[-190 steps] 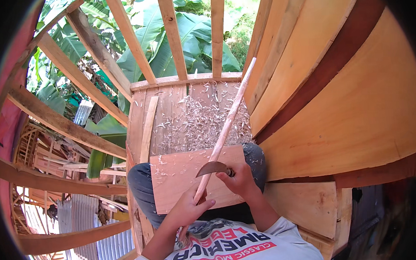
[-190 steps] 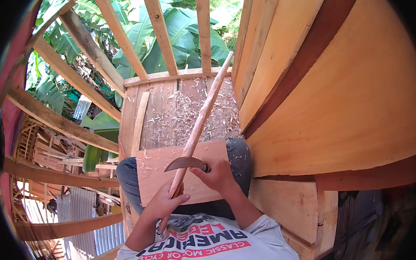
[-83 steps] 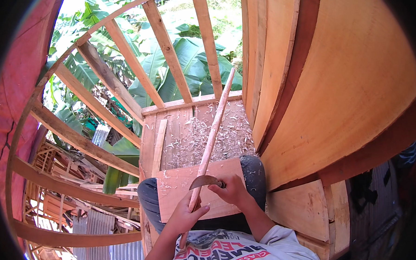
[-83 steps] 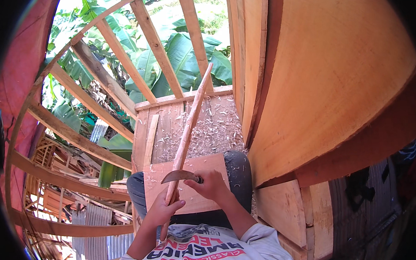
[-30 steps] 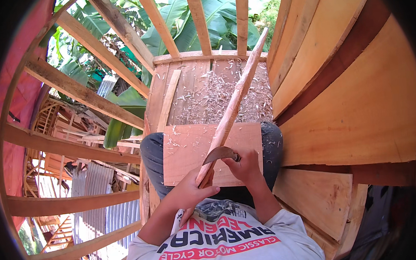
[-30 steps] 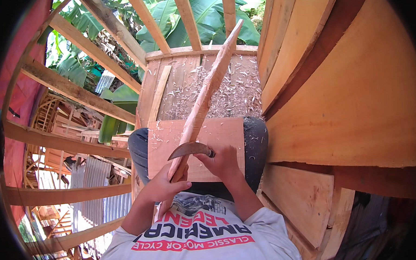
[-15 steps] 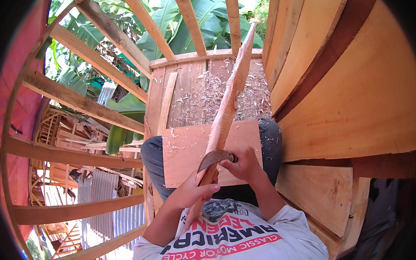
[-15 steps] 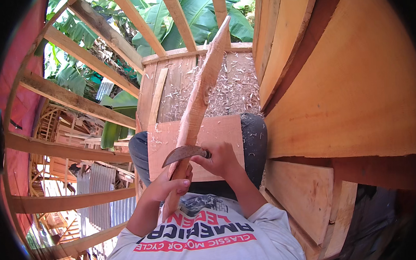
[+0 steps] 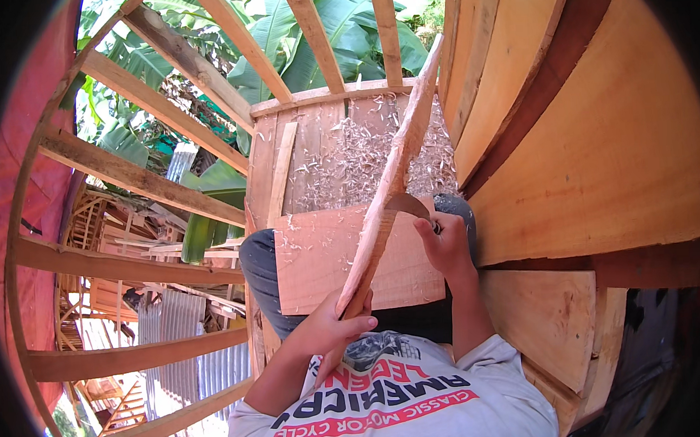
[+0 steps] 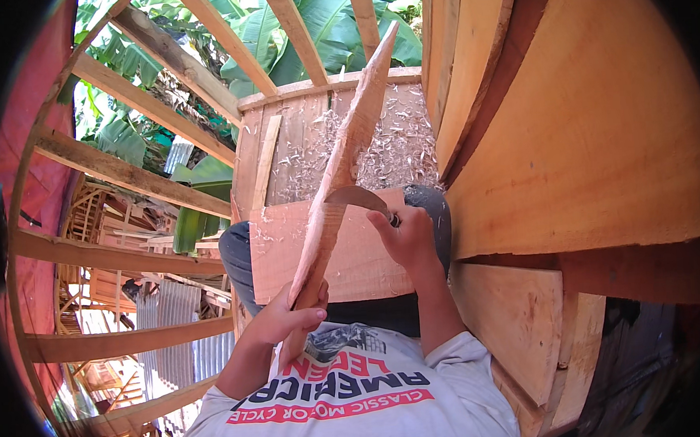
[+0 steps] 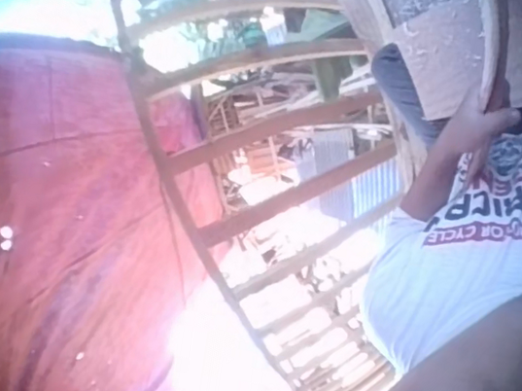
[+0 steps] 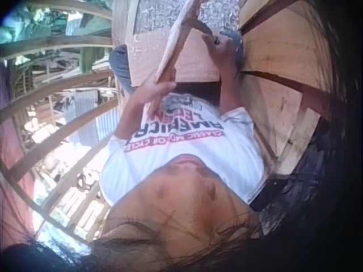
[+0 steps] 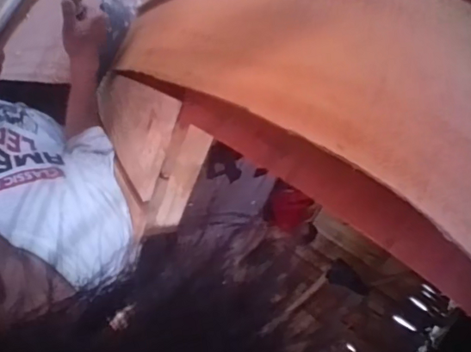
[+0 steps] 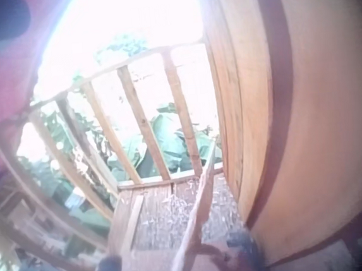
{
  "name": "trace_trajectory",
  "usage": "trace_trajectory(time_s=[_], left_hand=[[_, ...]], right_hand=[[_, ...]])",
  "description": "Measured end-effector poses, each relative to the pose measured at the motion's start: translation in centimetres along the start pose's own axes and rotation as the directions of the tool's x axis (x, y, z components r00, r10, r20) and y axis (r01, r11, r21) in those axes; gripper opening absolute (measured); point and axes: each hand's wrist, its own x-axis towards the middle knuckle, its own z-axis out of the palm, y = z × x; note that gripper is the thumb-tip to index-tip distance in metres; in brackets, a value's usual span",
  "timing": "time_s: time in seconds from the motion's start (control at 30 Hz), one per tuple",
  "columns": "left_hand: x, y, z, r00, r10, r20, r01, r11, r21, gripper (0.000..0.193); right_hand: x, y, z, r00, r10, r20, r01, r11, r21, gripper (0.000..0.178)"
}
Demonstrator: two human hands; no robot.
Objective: The person sits cross-legged and uses a curved knife to shave and shape a long, thin piece of wood. They hold the wood in their left hand and repeatedly scrape the surface with the knife in their right hand, creating wood shavings that accumulate on the floor.
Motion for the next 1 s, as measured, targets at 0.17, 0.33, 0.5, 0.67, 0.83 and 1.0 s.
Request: trace_trajectory(time_s=[0.17,0.33,0.5,0.67,0.83,1.0], left_hand=[[1.0,0.1,-0.1,0.997,-0.021,-0.073,0.017,0.999,-0.049,0.03],[0.9,0.2,0.1,0.97,0.223,-0.093,-0.186,0.935,0.301,0.037],[1.1,0.5,0.4,0.953,0.296,-0.06,-0.243,0.869,0.431,0.053],[0.8,-0.1,0.8,0.954,0.285,-0.095,-0.228,0.893,0.387,0.05],[0.3,-1.0,1.4,0.992,0.114,-0.059,-0.086,0.934,0.347,0.033],[0.6,-3.0,1.1,0.977,0.183,-0.108,-0.143,0.943,0.301,0.03]], right_hand=[[-1.3,-1.9,1.9,0.918,-0.254,0.304,0.237,0.967,0.091,0.047],[-2.2,-1.6,3.2,0.9,-0.253,0.355,0.254,0.966,0.044,0.049],[-2.3,-1.2,3.3,0.92,-0.307,0.241,0.343,0.931,-0.122,0.054],[-1.9,-1.5,2.3,0.924,-0.297,0.242,0.349,0.912,-0.213,0.056],[-0.7,2.6,2.1,0.993,-0.113,0.026,0.113,0.993,0.027,0.058],[1.9,4.3,-3.4,0.985,0.103,-0.137,-0.084,0.987,0.138,0.058]])
